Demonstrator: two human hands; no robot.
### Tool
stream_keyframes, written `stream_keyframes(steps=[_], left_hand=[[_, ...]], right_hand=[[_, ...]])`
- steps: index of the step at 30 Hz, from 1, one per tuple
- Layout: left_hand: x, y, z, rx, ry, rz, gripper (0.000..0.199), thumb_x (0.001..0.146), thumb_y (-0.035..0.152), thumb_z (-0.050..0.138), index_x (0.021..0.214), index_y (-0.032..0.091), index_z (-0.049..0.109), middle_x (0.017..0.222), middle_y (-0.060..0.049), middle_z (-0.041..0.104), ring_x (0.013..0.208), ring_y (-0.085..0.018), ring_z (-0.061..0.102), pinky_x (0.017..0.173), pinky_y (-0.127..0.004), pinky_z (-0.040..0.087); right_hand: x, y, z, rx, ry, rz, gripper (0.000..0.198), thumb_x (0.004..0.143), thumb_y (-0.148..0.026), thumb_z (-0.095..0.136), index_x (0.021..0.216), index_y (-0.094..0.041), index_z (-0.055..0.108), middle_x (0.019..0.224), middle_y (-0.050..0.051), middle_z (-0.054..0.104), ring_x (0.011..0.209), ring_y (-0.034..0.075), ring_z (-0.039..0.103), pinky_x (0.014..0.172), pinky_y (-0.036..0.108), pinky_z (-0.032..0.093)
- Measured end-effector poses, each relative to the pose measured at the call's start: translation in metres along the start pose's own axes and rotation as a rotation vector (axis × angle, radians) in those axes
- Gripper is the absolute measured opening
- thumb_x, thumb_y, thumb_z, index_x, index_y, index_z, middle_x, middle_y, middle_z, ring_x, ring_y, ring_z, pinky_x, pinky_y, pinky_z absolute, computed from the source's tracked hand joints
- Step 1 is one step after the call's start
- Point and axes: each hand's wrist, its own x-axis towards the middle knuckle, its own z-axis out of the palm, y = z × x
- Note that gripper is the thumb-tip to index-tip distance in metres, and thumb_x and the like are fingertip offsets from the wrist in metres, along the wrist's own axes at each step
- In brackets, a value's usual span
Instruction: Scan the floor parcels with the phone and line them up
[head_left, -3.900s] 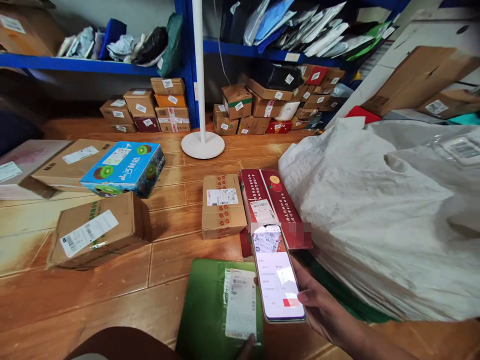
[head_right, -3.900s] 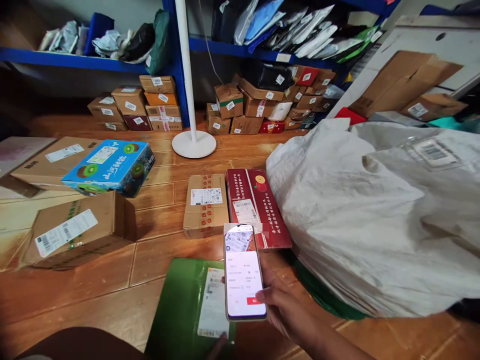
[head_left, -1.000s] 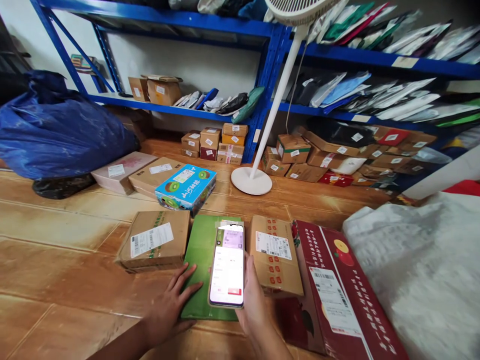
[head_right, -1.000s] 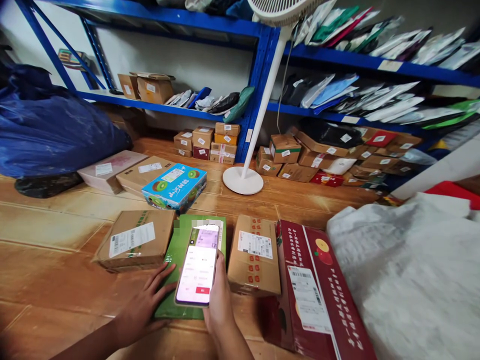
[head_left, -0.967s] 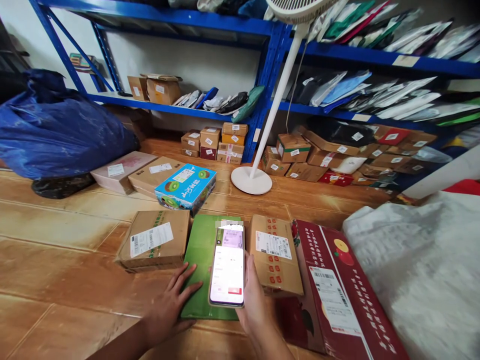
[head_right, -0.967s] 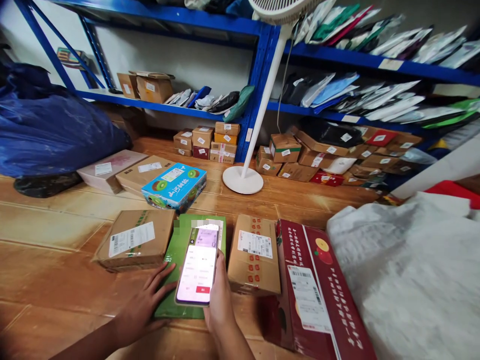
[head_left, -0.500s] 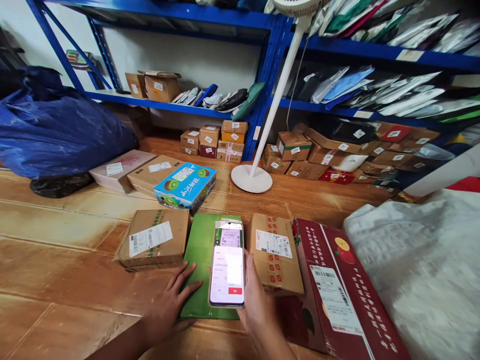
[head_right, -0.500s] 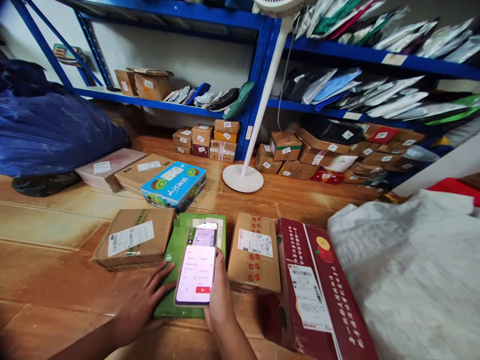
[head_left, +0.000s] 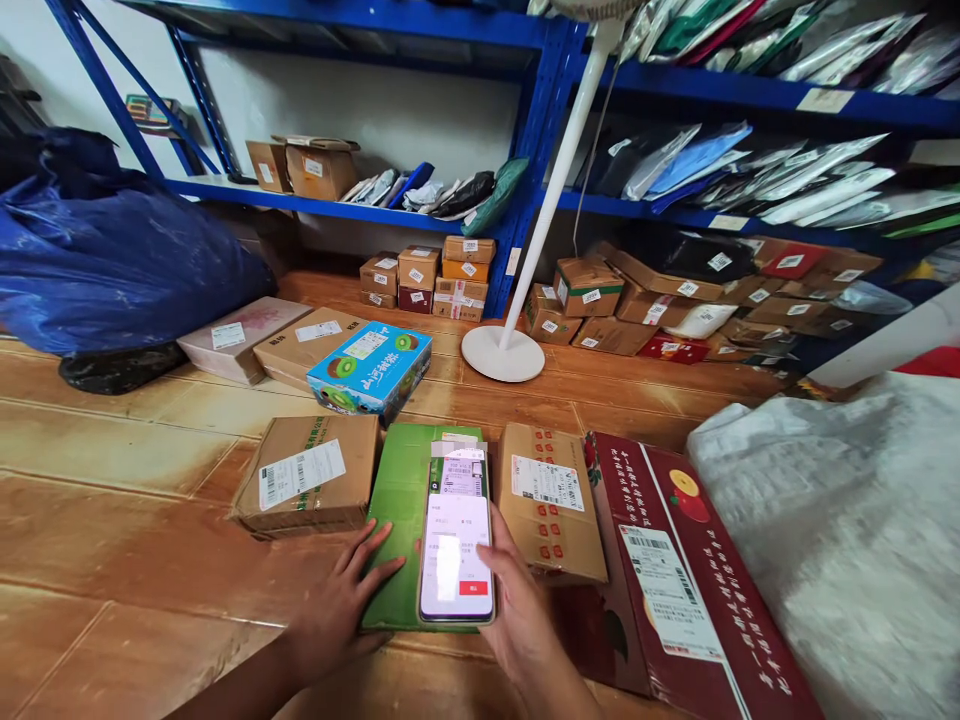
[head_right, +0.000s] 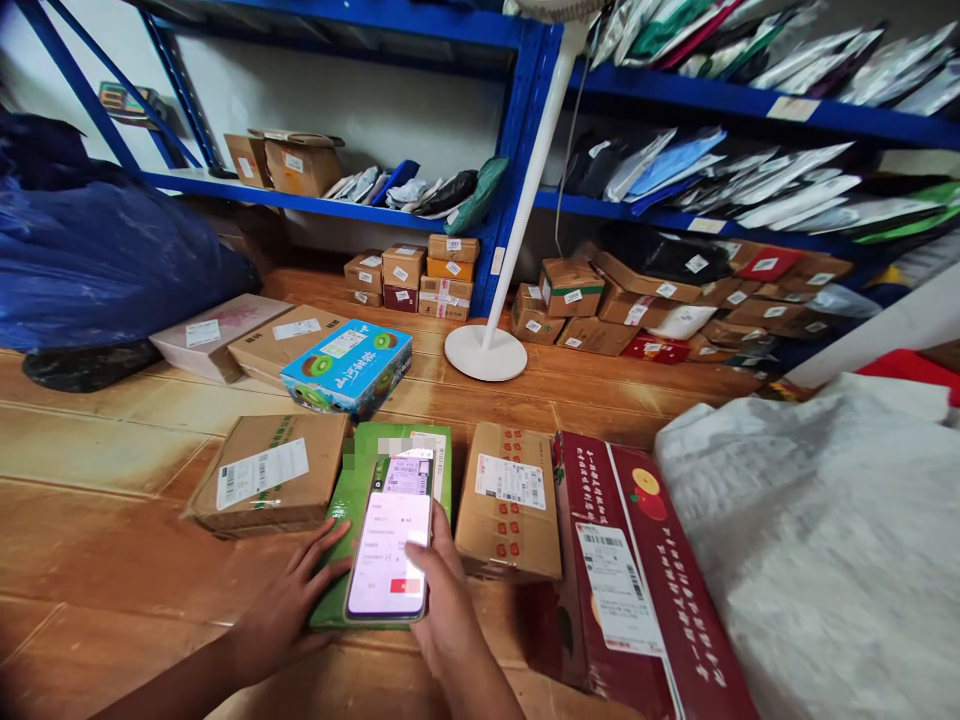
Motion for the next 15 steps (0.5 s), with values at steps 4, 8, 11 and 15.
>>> stream_keyframes(steps=[4,8,11,15], left_hand=[[0.002,0.001,-0.001,0.005,-0.004,-0.009,0.073,0.072,0.033,0.073,0.136,0.032,0.039,0.155,-0.014,0.021,0.144,-0.040,0.011,0.109,-0.065,0.034],[-0.001,0.002,-0.002,-0.008,-0.005,-0.001,0.073,0.074,0.033,0.072,0.137,0.031,0.037,0.156,-0.014,0.019,0.145,-0.040,0.010,0.109,-0.064,0.034],[-0.003,0.005,-0.010,-0.049,0.008,0.035,0.069,0.080,0.050,0.065,0.139,0.033,0.034,0.156,-0.013,0.022,0.143,-0.041,0.014,0.108,-0.069,0.031],[0.021,0.007,-0.034,-0.091,0.136,-0.154,0.048,0.092,0.050,0.042,0.134,0.029,0.042,0.139,-0.009,0.049,0.132,-0.030,0.040,0.110,-0.058,0.037]], right_hand=[[-0.012,-0.002,-0.004,-0.045,-0.055,0.045,0.090,0.048,-0.006,0.070,0.132,-0.024,0.045,0.120,0.006,0.072,0.114,0.029,0.064,0.097,0.040,0.048],[-0.015,0.005,-0.011,-0.077,-0.098,0.016,0.097,0.049,-0.003,0.068,0.138,-0.025,0.038,0.121,0.006,0.072,0.113,0.029,0.064,0.097,0.042,0.048],[-0.018,0.007,-0.012,-0.080,-0.075,0.004,0.096,0.052,-0.004,0.070,0.139,-0.026,0.037,0.115,0.005,0.074,0.115,0.029,0.063,0.097,0.042,0.048],[-0.024,0.004,-0.012,-0.015,-0.114,0.031,0.092,0.053,-0.012,0.074,0.137,-0.025,0.040,0.121,0.010,0.071,0.112,0.033,0.065,0.096,0.047,0.046]])
